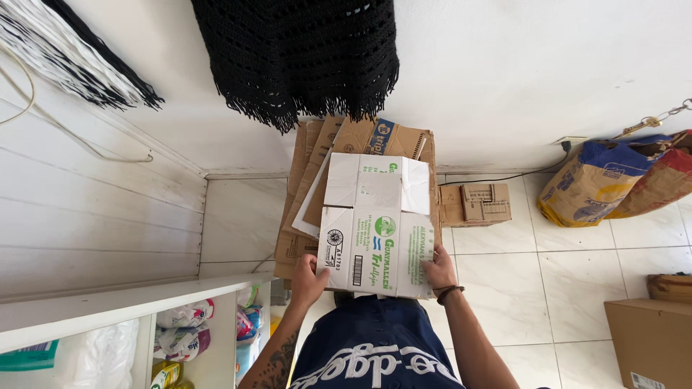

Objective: The person flattens and nests cardboard boxes by hand. They pick up various boxes, fold the flaps to flatten or close them, and then place them into a growing stack or inside larger boxes on a tiled floor.

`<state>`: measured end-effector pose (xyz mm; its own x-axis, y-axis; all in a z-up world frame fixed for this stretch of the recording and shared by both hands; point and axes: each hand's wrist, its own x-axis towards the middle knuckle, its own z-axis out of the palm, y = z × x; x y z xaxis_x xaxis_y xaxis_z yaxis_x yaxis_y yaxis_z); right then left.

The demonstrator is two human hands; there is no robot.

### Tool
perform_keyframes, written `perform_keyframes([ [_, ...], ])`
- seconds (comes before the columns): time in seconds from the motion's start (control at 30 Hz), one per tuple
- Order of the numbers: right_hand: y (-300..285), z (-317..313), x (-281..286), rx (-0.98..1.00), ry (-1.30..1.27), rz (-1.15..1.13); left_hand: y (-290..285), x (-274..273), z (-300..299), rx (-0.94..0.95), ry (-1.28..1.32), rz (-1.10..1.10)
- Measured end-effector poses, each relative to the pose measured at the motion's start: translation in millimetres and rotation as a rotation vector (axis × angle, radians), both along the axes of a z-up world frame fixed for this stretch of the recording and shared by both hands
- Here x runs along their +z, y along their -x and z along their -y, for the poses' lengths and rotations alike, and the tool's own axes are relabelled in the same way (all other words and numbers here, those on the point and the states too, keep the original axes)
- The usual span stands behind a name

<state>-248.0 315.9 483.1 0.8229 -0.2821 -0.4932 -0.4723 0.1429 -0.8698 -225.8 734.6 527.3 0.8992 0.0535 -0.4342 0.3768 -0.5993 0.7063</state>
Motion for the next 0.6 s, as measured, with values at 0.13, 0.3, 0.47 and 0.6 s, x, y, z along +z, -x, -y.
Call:
perform_keyframes([
  [0.13, -4.4, -15.3, 48.2, -0.014, -0.047, 0.015, -16.8, 29.7, -2.4, 0.090, 0.381, -0.153],
  [0.3, -16.2, -16.5, 47.4, -0.013, -0.139, 0.093, -45.9, 76.5, -5.8, -0.003, 0.569, 0.153],
  [0.47, -34.5, -31.3, 98.5, 0.017, -0.172, 0.076, -75.5, 204.8, -2.0, -0.169, 0.313, 0.386],
  [0.6, -52.8, -40.9, 176.8, 0.027, -0.120, 0.134, -92.3, 284.9, 2.5, -0.361, -0.043, 0.667],
])
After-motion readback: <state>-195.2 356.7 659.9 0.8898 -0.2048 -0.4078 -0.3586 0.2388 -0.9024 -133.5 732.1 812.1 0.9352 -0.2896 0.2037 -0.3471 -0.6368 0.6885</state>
